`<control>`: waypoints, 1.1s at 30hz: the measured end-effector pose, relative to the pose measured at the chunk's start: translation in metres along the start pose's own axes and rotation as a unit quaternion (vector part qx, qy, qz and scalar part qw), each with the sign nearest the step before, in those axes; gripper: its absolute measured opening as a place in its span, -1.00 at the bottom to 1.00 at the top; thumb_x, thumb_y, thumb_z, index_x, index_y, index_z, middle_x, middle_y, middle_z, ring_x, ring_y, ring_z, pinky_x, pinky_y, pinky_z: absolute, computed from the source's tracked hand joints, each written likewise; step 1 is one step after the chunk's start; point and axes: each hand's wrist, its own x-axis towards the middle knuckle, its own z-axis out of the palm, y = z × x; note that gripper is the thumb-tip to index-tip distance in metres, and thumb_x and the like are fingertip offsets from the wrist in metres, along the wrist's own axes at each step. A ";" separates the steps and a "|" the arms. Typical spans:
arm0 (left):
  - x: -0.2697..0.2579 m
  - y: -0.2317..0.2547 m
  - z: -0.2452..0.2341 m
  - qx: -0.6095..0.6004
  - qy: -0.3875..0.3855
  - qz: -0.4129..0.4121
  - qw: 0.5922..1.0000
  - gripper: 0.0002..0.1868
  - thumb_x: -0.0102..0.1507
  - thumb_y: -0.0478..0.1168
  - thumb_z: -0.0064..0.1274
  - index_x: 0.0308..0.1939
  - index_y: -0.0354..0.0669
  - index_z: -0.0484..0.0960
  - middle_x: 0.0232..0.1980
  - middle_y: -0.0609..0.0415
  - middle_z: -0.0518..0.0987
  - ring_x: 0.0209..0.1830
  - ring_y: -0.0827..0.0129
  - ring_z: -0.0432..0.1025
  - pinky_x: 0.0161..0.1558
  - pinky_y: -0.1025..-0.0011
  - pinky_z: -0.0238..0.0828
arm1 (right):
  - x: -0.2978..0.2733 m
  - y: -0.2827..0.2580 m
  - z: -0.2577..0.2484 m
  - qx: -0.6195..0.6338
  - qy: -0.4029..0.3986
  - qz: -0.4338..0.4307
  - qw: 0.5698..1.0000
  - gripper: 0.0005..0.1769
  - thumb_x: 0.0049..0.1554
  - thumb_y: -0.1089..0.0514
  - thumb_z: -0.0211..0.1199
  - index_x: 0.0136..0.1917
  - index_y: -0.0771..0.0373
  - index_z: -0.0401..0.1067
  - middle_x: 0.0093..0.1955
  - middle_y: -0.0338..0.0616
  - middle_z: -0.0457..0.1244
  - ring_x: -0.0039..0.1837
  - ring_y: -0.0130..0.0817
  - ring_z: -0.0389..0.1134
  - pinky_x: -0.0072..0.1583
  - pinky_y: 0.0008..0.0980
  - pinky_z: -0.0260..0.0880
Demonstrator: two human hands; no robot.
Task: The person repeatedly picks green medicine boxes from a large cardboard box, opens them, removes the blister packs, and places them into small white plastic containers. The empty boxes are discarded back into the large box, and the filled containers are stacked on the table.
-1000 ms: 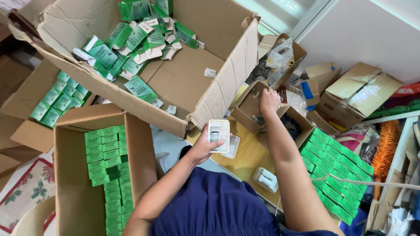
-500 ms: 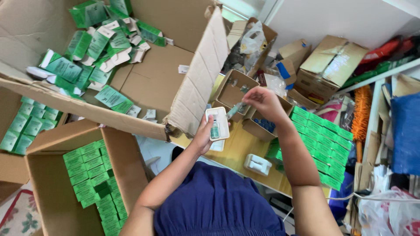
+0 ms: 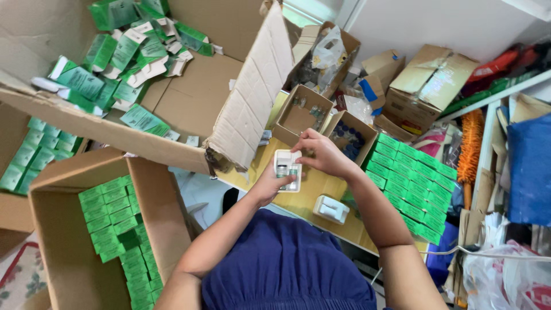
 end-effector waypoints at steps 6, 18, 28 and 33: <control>-0.050 0.004 -0.037 0.040 0.123 0.018 0.991 -0.36 0.19 -0.60 0.01 0.33 -0.21 0.28 0.15 -0.11 0.58 0.07 0.08 0.61 0.03 0.21 0.61 | 0.044 0.092 0.062 -0.069 0.021 0.120 0.990 -0.81 0.13 0.22 0.35 0.05 0.21 0.57 -0.05 -0.06 0.36 -0.04 -0.17 0.45 0.03 -0.30 0.45; -0.108 0.021 -0.050 0.008 0.216 0.052 0.975 -0.35 0.17 -0.59 -0.03 0.32 -0.18 0.24 0.15 -0.12 0.57 0.08 0.05 0.60 0.00 0.15 0.62 | 0.127 0.178 0.201 -0.220 0.031 0.156 0.962 -0.57 0.16 0.20 0.07 0.29 0.31 0.41 0.24 0.20 0.26 0.15 0.17 0.38 0.06 0.05 0.43; -0.073 0.013 -0.051 -0.004 0.185 0.034 0.982 -0.35 0.18 -0.58 -0.02 0.33 -0.16 0.26 0.11 -0.13 0.57 0.04 0.07 0.60 0.01 0.19 0.61 | 0.071 0.164 0.168 -0.170 0.160 0.116 0.965 -0.60 -0.04 0.21 0.49 0.09 0.25 0.50 -0.01 -0.02 0.38 0.01 -0.04 0.44 0.03 -0.13 0.43; -0.050 0.003 -0.049 0.023 0.160 0.054 0.985 -0.40 0.20 -0.58 0.00 0.31 -0.22 0.28 0.12 -0.08 0.57 0.05 0.10 0.61 0.04 0.21 0.61 | 0.029 0.122 0.107 0.221 0.168 0.171 0.945 -0.30 -0.03 0.29 0.48 0.36 0.20 0.34 -0.07 -0.34 0.23 -0.24 -0.65 0.15 -0.20 -0.59 0.21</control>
